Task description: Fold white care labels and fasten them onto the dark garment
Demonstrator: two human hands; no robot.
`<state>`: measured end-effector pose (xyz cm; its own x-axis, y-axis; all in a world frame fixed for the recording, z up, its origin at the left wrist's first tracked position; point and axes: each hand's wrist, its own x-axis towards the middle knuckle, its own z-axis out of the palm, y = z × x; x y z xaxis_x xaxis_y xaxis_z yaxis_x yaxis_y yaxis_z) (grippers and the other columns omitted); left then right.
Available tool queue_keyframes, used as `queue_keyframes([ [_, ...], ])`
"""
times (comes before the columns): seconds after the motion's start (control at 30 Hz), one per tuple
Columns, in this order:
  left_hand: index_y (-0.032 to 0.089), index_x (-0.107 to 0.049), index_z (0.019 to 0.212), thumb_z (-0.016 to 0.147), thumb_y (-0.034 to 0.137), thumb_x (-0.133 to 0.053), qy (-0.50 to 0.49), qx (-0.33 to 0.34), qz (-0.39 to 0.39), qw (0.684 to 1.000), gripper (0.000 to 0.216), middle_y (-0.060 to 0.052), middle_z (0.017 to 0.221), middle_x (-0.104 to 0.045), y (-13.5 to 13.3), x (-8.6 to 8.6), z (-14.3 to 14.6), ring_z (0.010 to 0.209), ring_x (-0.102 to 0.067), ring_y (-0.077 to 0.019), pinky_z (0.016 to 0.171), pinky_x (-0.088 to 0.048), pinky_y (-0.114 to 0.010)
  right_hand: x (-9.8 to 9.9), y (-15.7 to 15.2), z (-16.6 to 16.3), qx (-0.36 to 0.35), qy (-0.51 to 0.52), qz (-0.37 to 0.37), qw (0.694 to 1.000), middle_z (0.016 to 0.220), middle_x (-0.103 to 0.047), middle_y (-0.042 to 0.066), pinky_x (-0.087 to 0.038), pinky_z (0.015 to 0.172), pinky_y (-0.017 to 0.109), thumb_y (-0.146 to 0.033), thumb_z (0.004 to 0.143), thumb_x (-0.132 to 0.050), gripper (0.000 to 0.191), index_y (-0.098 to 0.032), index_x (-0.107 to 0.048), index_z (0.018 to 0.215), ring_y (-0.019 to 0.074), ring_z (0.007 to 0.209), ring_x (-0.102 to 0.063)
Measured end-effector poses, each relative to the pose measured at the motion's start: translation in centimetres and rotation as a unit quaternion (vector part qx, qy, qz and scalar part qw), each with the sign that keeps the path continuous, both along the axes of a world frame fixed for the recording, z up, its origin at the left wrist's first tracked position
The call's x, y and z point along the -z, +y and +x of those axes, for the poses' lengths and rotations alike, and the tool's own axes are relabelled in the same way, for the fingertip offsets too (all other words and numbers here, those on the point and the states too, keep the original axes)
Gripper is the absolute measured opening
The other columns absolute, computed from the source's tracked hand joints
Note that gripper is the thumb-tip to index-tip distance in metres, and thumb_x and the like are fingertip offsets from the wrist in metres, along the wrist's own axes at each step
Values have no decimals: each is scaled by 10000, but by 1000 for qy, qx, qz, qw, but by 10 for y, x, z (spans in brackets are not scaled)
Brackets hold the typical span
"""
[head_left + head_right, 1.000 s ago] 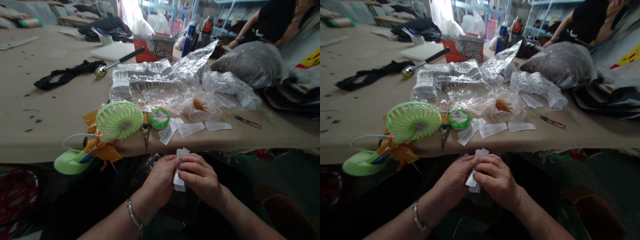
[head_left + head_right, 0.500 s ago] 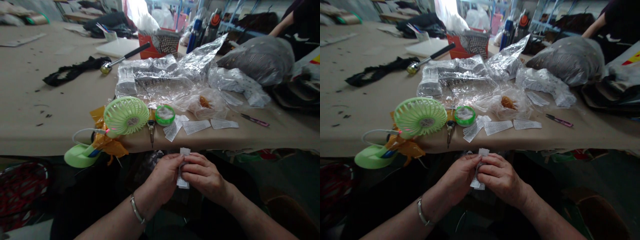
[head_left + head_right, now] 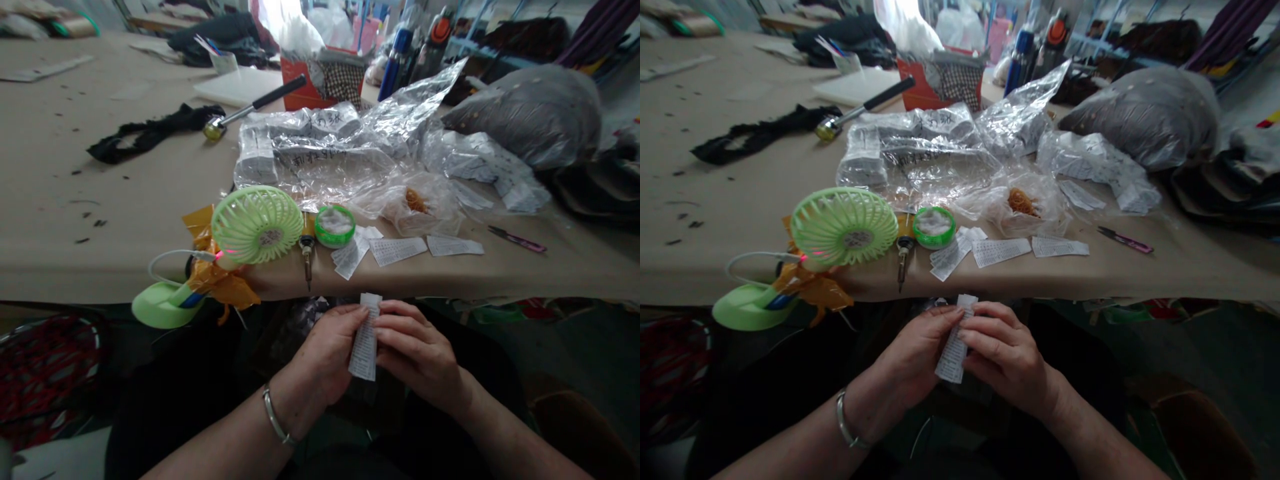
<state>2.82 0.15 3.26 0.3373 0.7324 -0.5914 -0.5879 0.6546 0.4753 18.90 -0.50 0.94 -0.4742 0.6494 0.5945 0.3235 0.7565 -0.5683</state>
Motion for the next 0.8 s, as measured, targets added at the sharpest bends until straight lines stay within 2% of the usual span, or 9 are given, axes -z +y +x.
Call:
queue_keyframes([
  [0.07, 94, -651, 849, 817, 209, -590, 16, 30, 0, 999, 134, -72, 681, -680, -1, 0, -2, 520, -611, -125, 513, -479, -229, 2, 1, 1, 75, 85, -95, 989, 1078, -654, 76, -478, 934, 452, -217, 806, -653, 313, -239, -602, 1114, 257, 1111, -560],
  [0.13, 105, -632, 875, 860, 244, -540, 32, 67, 3, 997, 168, -78, 696, -685, -3, -1, -4, 497, -613, -126, 509, -493, -240, 3, 5, 1, 121, 161, -245, 948, 1043, -648, 65, -509, 861, 381, -285, 819, -637, 270, -237, -608, 1083, 219, 995, -610],
  [0.2, 107, -623, 890, 879, 267, -517, 39, 91, 10, 995, 192, -72, 697, -677, -5, -2, -5, 482, -606, -115, 501, -492, -230, 2, 10, -2, 98, 200, -402, 888, 937, -659, 42, -522, 738, 294, -351, 807, -643, 262, -214, -623, 1029, 167, 826, -633],
  [0.27, 108, -619, 894, 887, 280, -506, 39, 105, 17, 994, 206, -57, 688, -657, -7, -4, -5, 483, -601, -107, 499, -490, -222, 0, 15, -7, 61, 214, -498, 838, 784, -639, 7, -493, 630, 241, -391, 775, -670, 248, -185, -635, 909, 122, 673, -596],
  [0.33, 103, -617, 877, 889, 285, -505, 40, 115, 22, 992, 214, -49, 682, -639, -9, -5, -5, 479, -592, -101, 497, -489, -218, -2, 17, -11, 66, 216, -526, 820, 682, -587, -24, -446, 568, 207, -383, 755, -689, 228, -169, -612, 774, 88, 588, -530],
  [0.47, 92, -627, 845, 879, 293, -519, 0, 130, 31, 991, 230, -71, 724, -644, -10, -2, -7, 514, -600, -103, 533, -500, -227, -4, 16, -17, 87, 210, -514, 827, 637, -547, -45, -396, 533, 189, -342, 751, -688, 221, -165, -573, 686, 69, 549, -467],
  [0.7, 114, -622, 788, 828, 281, -584, -64, 163, 23, 984, 176, -36, 675, -606, -12, 8, -15, 557, -626, -140, 541, -509, -250, -1, 12, -18, 72, 199, -519, 828, 661, -570, -36, -435, 574, 194, -319, 766, -681, 191, -171, -581, 699, 78, 582, -507],
  [0.77, 122, -618, 791, 833, 289, -576, -71, 170, 28, 982, 178, -23, 661, -589, -13, 7, -18, 552, -628, -142, 524, -504, -243, 0, 13, -15, 44, 215, -536, 815, 725, -607, -25, -457, 600, 194, -318, 761, -691, 157, -184, -620, 801, 83, 623, -549],
  [0.8, 128, -619, 802, 833, 294, -577, -75, 174, 31, 981, 175, -20, 666, -587, -13, 6, -19, 551, -629, -141, 520, -502, -242, 1, 14, -13, 16, 224, -549, 805, 806, -639, -8, -479, 639, 207, -326, 748, -703, 205, -197, -636, 891, 97, 680, -585],
])
